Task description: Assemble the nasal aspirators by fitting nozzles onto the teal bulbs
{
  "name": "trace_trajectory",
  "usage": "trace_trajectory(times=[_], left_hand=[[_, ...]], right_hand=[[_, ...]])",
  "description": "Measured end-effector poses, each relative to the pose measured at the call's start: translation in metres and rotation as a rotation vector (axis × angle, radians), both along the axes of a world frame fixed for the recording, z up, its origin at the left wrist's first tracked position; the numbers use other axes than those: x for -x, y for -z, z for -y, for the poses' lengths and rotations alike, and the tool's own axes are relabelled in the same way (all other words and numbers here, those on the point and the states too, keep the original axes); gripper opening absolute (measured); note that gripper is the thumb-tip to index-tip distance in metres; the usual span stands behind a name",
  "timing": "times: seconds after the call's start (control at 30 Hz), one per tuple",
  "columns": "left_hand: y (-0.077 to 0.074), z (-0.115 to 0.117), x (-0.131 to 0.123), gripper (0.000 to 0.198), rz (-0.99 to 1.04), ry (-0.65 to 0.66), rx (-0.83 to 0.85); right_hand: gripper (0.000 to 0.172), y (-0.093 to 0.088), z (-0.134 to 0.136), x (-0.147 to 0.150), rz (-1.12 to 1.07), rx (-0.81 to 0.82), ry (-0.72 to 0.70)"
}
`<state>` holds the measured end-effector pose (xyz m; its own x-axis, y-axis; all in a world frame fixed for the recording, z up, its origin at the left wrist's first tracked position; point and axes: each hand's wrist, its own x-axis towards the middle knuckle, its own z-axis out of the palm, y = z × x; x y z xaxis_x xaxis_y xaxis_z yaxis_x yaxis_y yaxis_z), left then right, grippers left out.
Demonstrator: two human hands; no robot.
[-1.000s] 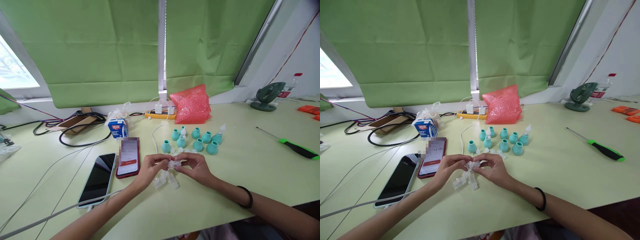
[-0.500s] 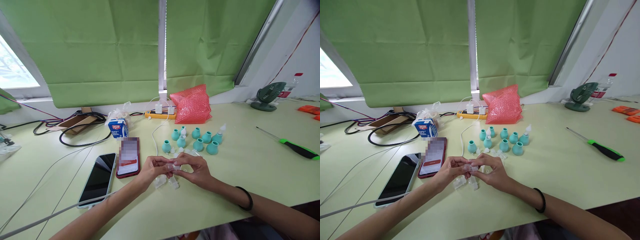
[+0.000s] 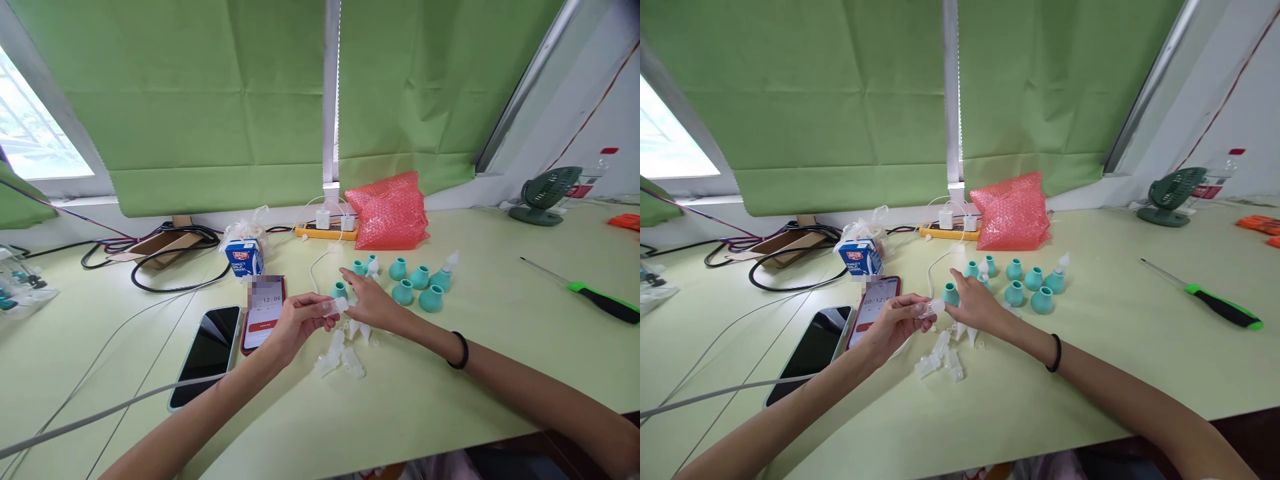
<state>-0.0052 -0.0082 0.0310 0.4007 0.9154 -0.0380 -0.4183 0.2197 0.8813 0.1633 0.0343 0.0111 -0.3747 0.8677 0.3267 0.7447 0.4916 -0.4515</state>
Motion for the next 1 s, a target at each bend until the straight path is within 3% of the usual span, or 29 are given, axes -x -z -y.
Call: trace_trajectory(times=[0.2,0.43,0.6,0.83,1.0], left_hand=[[0.000,0.000,0.000,0.026,0.039,0.021,0.042],[0.001,-0.002,0.000,0.034,-0.023,-0.049,0.002],[0.002,0.003,-0.002,0.028,-0.181,0.022,-0.087],[0.007,0.003,-0.004,0.027,-0.330,0.145,-0.178],[0.008,0.010,-0.008,0.026,-0.407,0.118,-0.234]], right_hand=[[0.019,0.002,-0.010,0.003,0.058,0.037,-0.038],[0.021,-0.008,0.027,-0.011,-0.256,-0.125,-0.108],[0.026,0.003,0.049,-0.021,-0.162,-0.263,-0.132],[0.025,0.011,0.056,-0.022,-0.093,-0.218,-0.210],[0.020,0.022,0.054,-0.022,-0.079,-0.343,-0.174]])
